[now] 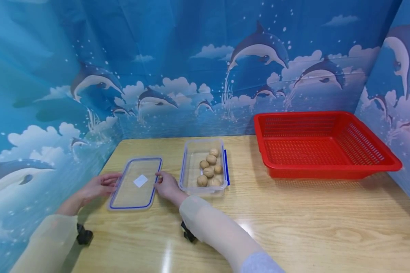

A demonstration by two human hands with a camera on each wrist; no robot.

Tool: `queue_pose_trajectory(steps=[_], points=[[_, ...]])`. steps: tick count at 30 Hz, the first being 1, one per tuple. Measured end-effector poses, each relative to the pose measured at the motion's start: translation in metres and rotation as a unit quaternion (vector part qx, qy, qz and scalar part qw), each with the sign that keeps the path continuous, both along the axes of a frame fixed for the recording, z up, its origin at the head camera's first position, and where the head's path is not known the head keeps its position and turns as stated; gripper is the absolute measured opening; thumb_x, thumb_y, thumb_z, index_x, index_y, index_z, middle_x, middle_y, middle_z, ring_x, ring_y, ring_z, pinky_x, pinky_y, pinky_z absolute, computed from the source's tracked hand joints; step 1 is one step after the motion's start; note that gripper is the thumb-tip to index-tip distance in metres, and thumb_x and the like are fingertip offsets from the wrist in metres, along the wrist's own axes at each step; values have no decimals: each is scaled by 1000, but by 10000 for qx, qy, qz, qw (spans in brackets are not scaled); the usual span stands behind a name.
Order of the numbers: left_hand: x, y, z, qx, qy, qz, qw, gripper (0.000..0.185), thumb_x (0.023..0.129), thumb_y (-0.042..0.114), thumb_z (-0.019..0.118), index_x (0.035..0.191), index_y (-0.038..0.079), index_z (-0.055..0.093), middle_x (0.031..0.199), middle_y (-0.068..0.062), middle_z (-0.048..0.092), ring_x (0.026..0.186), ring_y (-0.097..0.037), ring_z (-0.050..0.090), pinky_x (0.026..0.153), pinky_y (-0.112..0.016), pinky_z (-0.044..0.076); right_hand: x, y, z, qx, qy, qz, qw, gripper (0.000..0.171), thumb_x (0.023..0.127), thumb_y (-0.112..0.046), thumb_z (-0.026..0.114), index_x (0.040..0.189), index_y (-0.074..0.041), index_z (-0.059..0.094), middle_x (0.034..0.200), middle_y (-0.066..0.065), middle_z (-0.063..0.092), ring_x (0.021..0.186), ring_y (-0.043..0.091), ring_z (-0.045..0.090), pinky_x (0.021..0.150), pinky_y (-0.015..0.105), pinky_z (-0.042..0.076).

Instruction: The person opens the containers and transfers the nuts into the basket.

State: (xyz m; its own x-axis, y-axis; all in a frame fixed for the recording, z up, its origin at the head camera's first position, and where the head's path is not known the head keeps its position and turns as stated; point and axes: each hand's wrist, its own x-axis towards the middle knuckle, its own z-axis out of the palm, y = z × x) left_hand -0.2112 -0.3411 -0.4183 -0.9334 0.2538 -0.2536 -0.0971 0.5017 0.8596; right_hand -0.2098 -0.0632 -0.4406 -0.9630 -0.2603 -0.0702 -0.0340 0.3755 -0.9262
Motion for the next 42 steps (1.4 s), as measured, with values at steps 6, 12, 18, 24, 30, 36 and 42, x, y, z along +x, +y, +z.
queue_pose_trajectory(steps=[6,12,18,24,30,36,42], points=[[2,-1,2,201,214,-243,9993,58,94,0,58,142,-15,30,136,-38,42,123,-47,45,85,-35,52,6,6,4,-372,-172,77,9991,42,93,-5,64,134,-4,55,92,3,58,75,17,59,62,23,50],[4,-2,12,88,734,-308,9968,58,96,2,56,144,-14,28,143,-38,32,130,-53,33,89,-37,49,16,12,23,-627,13,206,9978,45,92,-8,67,135,-4,54,96,4,58,79,17,59,63,24,51],[4,4,29,-188,984,-262,9946,58,98,6,56,147,-8,29,148,-33,29,132,-51,31,97,-52,42,25,24,42,-930,149,529,9941,43,93,-6,65,134,-5,55,100,6,59,82,21,60,67,34,54],[3,18,38,-48,1098,-332,9934,62,98,9,57,149,-6,26,149,-32,28,131,-49,35,93,-37,47,30,61,63,-1200,195,965,9879,43,96,-6,60,138,-2,51,112,16,59,91,32,62,71,45,55],[-2,47,39,561,959,-333,9933,64,101,11,54,153,-2,18,151,-31,25,129,-47,37,91,-45,48,24,106,74,-1083,308,1064,9879,45,98,-8,59,141,-2,47,121,21,56,91,25,62,74,45,53],[-9,87,42,962,940,-218,9907,62,103,14,48,154,2,14,151,-29,28,132,-46,35,97,-58,40,12,144,74,-688,604,978,9910,45,97,-11,59,140,-2,48,123,21,56,98,31,61,76,47,53],[-23,131,39,1184,880,-305,9886,63,103,16,50,155,6,15,152,-27,28,134,-43,35,99,-61,36,-4,177,74,-116,1153,1351,9840,44,96,-9,62,138,0,50,126,20,57,103,28,60,83,40,52]])
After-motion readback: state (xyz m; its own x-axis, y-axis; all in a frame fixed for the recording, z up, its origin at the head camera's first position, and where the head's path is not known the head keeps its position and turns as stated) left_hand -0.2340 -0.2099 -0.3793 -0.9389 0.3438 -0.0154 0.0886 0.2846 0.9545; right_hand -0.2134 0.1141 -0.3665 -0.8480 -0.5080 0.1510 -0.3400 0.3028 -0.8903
